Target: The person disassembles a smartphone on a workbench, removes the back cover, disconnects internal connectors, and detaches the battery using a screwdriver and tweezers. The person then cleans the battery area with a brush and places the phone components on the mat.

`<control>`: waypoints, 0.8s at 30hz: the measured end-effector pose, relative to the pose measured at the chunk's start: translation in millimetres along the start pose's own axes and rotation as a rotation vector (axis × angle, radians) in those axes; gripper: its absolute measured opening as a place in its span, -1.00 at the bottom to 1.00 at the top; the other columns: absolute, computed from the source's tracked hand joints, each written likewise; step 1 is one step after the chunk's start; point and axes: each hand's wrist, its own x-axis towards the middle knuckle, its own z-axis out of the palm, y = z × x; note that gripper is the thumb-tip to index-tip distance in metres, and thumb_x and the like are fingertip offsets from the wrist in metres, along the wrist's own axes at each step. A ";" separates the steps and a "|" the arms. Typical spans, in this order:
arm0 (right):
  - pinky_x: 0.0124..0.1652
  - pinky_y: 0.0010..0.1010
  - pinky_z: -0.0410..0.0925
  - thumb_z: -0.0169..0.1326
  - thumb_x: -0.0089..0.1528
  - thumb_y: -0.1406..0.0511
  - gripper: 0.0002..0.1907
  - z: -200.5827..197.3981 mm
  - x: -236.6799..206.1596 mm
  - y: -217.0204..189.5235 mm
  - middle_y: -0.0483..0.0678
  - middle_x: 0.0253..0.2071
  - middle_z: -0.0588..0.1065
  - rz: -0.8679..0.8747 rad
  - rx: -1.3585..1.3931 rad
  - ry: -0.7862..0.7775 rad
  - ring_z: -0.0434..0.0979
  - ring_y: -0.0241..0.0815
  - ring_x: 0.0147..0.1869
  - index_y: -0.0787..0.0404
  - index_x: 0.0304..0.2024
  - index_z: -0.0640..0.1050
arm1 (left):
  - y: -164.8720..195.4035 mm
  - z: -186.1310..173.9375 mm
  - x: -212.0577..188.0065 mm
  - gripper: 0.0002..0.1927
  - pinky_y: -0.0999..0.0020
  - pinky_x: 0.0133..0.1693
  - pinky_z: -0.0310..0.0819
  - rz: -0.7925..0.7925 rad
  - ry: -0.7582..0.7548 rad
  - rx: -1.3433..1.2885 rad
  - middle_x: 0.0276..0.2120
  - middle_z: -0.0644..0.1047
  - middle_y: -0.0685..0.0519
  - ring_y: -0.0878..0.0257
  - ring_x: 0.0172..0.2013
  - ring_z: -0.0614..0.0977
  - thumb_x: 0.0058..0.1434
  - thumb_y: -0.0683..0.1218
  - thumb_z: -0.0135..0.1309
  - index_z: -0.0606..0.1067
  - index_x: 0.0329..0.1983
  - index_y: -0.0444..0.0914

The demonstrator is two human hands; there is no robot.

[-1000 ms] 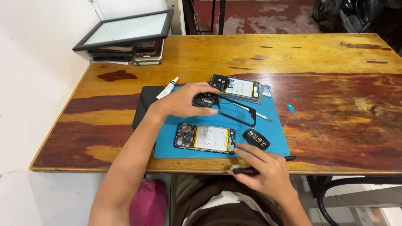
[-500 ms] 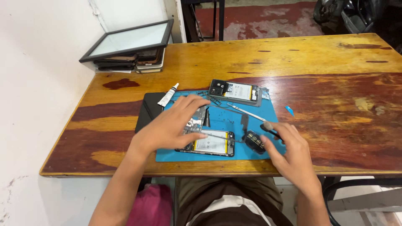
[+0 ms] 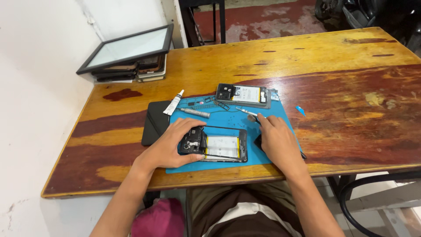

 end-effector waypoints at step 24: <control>0.07 -0.11 0.29 0.19 0.20 0.08 -0.46 -30.4 -1.4 -12.9 0.08 0.10 0.51 -0.253 0.119 -0.148 0.44 0.09 0.14 0.31 0.10 0.56 | -0.1 16.6 -3.5 -0.23 0.07 0.20 0.11 -0.006 -0.004 0.140 0.08 0.49 -0.01 0.01 0.15 0.39 -0.08 0.20 0.40 0.47 0.17 -0.19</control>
